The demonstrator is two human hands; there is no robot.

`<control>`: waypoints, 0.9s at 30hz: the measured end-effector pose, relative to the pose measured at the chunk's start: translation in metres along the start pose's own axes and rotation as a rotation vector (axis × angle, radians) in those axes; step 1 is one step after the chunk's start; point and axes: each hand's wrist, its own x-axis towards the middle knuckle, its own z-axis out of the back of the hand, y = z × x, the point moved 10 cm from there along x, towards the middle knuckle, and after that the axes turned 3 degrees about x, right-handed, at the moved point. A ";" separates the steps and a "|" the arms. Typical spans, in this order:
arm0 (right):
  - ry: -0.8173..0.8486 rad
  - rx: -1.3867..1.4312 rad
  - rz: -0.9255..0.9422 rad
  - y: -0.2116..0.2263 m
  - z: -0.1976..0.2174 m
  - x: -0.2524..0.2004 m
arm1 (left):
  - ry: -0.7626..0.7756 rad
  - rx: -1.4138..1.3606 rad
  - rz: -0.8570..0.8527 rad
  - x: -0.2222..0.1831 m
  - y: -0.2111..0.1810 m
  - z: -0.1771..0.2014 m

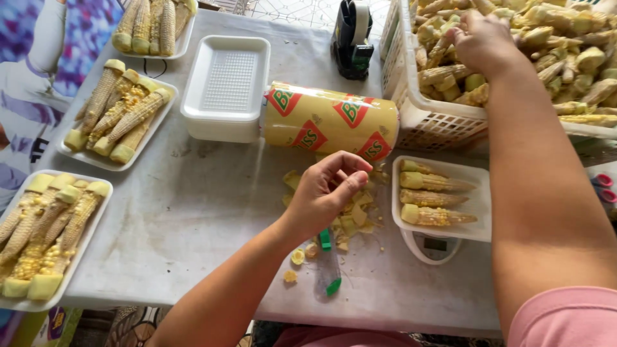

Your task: Peeling, trimming, and weighing baby corn for packaging

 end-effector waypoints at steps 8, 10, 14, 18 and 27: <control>-0.183 0.341 0.288 -0.016 0.009 0.002 | 0.027 -0.033 -0.054 -0.002 -0.006 -0.007; -0.273 0.485 0.341 -0.016 0.025 -0.005 | 0.044 -0.044 -0.096 0.000 -0.007 -0.008; -0.265 0.616 0.359 -0.023 0.020 -0.030 | -0.169 0.046 -0.135 0.002 0.007 0.012; -0.311 0.902 0.397 -0.043 0.039 -0.074 | -0.192 0.117 -0.176 0.008 -0.020 0.030; 0.248 1.036 0.580 0.124 0.002 -0.260 | -0.014 0.053 -0.283 -0.002 -0.046 0.019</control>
